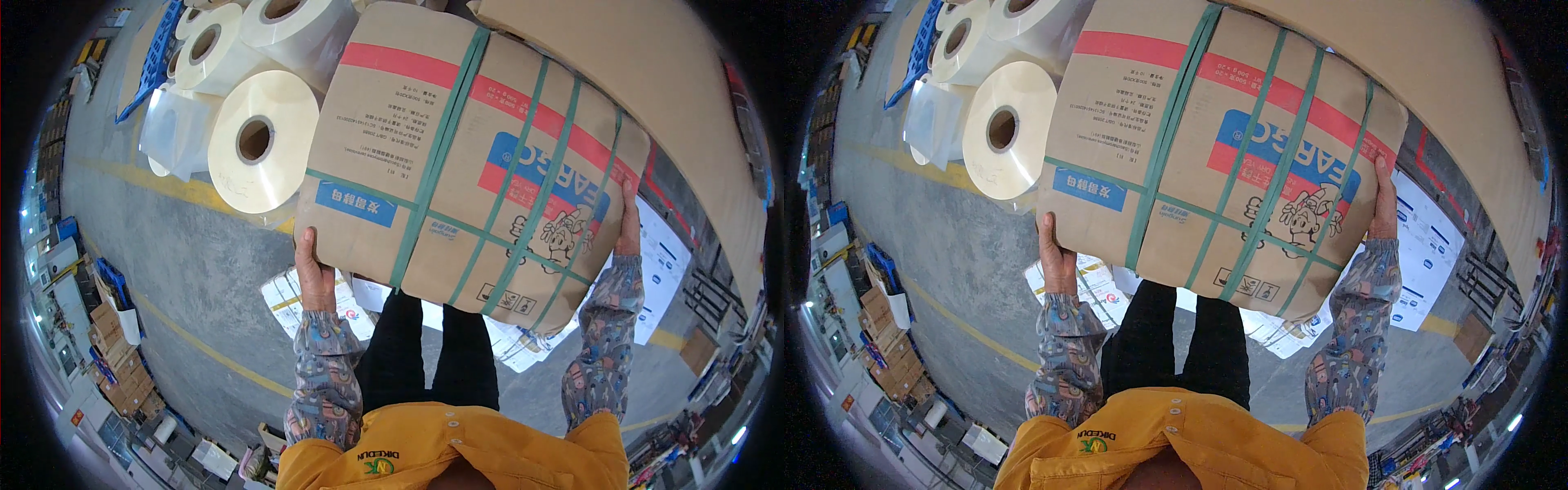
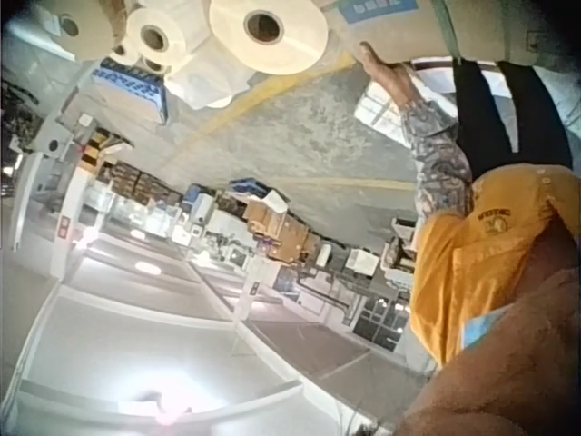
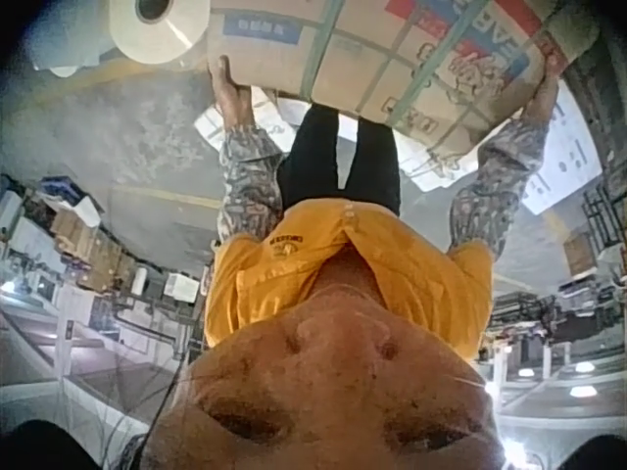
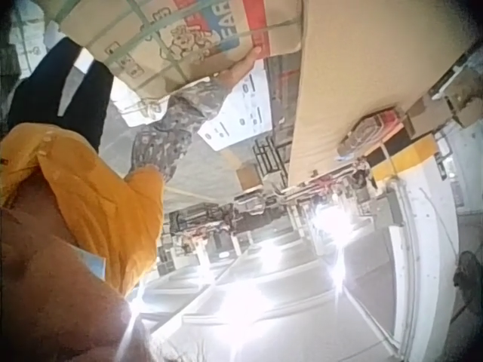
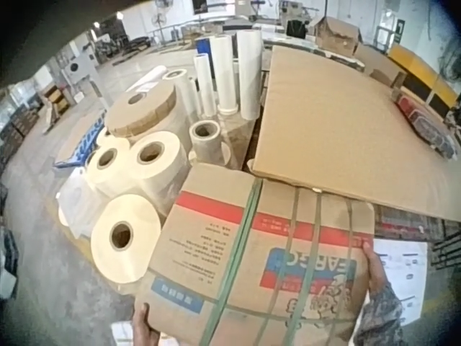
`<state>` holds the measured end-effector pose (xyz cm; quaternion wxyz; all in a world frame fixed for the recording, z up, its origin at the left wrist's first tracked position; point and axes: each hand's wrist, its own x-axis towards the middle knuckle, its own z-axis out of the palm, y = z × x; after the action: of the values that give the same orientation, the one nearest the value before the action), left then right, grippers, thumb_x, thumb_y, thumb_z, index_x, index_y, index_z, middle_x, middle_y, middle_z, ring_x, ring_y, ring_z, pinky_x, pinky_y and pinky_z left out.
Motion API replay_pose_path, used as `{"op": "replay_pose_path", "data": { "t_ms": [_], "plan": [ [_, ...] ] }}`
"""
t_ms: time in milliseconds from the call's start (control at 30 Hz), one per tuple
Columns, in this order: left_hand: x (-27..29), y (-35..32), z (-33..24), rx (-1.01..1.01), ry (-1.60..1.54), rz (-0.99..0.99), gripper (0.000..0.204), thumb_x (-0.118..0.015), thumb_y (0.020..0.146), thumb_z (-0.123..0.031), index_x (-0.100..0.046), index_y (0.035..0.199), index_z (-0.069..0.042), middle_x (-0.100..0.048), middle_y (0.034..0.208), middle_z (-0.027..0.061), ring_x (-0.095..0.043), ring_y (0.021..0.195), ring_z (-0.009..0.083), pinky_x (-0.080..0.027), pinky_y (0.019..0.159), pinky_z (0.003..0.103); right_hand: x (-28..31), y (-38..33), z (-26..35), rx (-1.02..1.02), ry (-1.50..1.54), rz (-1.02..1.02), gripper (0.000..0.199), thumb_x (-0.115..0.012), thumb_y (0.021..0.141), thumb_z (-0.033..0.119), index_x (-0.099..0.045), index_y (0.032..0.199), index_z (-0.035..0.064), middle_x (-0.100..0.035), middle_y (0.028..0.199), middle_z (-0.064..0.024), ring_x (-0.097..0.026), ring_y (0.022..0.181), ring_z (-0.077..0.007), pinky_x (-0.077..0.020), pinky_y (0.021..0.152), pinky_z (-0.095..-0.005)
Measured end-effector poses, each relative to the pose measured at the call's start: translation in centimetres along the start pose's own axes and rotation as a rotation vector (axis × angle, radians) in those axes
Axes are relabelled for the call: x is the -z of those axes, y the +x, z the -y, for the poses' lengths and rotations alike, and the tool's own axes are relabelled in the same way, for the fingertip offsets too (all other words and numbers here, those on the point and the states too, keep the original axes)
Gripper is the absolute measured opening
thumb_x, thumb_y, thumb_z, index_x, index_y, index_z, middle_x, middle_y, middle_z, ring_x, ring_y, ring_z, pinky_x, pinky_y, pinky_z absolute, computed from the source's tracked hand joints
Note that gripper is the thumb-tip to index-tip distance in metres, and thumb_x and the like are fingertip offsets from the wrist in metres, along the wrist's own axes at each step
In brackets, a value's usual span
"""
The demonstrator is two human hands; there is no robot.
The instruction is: Move boxes and then sort and count paper fans at a table.
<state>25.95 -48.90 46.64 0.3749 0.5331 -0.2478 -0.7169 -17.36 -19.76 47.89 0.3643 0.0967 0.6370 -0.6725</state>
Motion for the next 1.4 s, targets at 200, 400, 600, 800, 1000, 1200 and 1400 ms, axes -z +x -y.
{"op": "replay_pose_path", "data": {
  "t_ms": [200,400,600,800,1000,1200,1400],
  "plan": [
    [0.6,0.9,0.4,0.032,0.010,0.106,0.060,-0.064,0.083,-0.033,-0.042,0.131,-0.005,-0.051,0.126,0.0081,-0.048,0.117,0.0222,-0.040,0.098,0.036,-0.4,-0.2,0.2,-0.061,0.007,-0.012,0.055,-0.060,0.086,0.045,-0.053,0.119,0.0024,-0.063,0.107,-0.0103,-0.063,0.093,-0.0191,-0.0530,0.080,-0.0309],
    [0.2,1.0,0.5,0.052,-0.016,0.034,0.061,-0.064,0.082,-0.036,-0.043,0.132,-0.007,-0.051,0.127,0.0078,-0.048,0.118,0.0227,-0.040,0.098,0.038,0.4,-0.2,0.3,-0.093,0.034,-0.015,0.057,-0.063,0.084,0.045,-0.051,0.123,0.0053,-0.060,0.114,-0.0101,-0.060,0.099,-0.0199,-0.0512,0.084,-0.0321],
    [1.8,2.0,1.0,0.067,0.017,0.062,0.055,-0.059,0.086,-0.035,-0.043,0.131,-0.008,-0.051,0.128,0.0059,-0.048,0.118,0.0218,-0.038,0.101,0.037,0.6,-0.7,0.2,-0.068,0.107,0.015,0.053,-0.060,0.086,0.042,-0.051,0.124,0.0058,-0.059,0.116,-0.0098,-0.059,0.103,-0.0193,-0.0502,0.086,-0.0329],
    [2.0,1.8,0.8,0.072,0.081,0.068,0.052,-0.056,0.088,-0.038,-0.045,0.130,-0.009,-0.052,0.126,0.0042,-0.047,0.119,0.0206,-0.037,0.100,0.036,1.2,-0.7,-0.8,-0.035,0.148,0.035,0.051,-0.055,0.089,0.044,-0.051,0.124,0.0060,-0.059,0.117,-0.0086,-0.058,0.103,-0.0183,-0.0476,0.089,-0.0325],
    [1.6,1.6,0.1,0.060,0.187,0.003,0.050,-0.054,0.089,-0.040,-0.047,0.128,-0.010,-0.052,0.126,0.0035,-0.047,0.118,0.0215,-0.038,0.098,0.037,3.5,-0.3,-1.9,0.023,0.219,0.172,0.057,-0.046,0.092,0.050,-0.045,0.131,0.0076,-0.054,0.126,-0.0074,-0.053,0.111,-0.0164,-0.0440,0.093,-0.0313],
    [0.3,-1.5,-1.2,-0.582,0.774,-0.088,0.053,-0.052,0.091,-0.034,-0.037,0.132,-0.004,-0.039,0.130,0.0145,-0.037,0.120,0.0237,-0.027,0.103,0.039,0.7,-2.3,-3.2,0.050,0.150,0.079,0.060,-0.037,0.095,0.053,-0.041,0.135,0.0085,-0.050,0.131,-0.0051,-0.048,0.118,-0.0138,-0.0384,0.098,-0.0279],
    [-10.4,-6.3,0.5,-1.004,1.260,0.188,0.053,-0.054,0.092,-0.023,-0.035,0.136,-0.003,-0.029,0.135,0.0172,-0.031,0.125,0.0297,-0.030,0.103,0.043,7.6,-0.1,-7.6,0.201,0.099,0.116,0.082,-0.029,0.088,0.069,-0.027,0.143,0.0085,-0.038,0.141,-0.0090,-0.042,0.124,-0.0190,-0.0387,0.096,-0.0307]
  ]
}}
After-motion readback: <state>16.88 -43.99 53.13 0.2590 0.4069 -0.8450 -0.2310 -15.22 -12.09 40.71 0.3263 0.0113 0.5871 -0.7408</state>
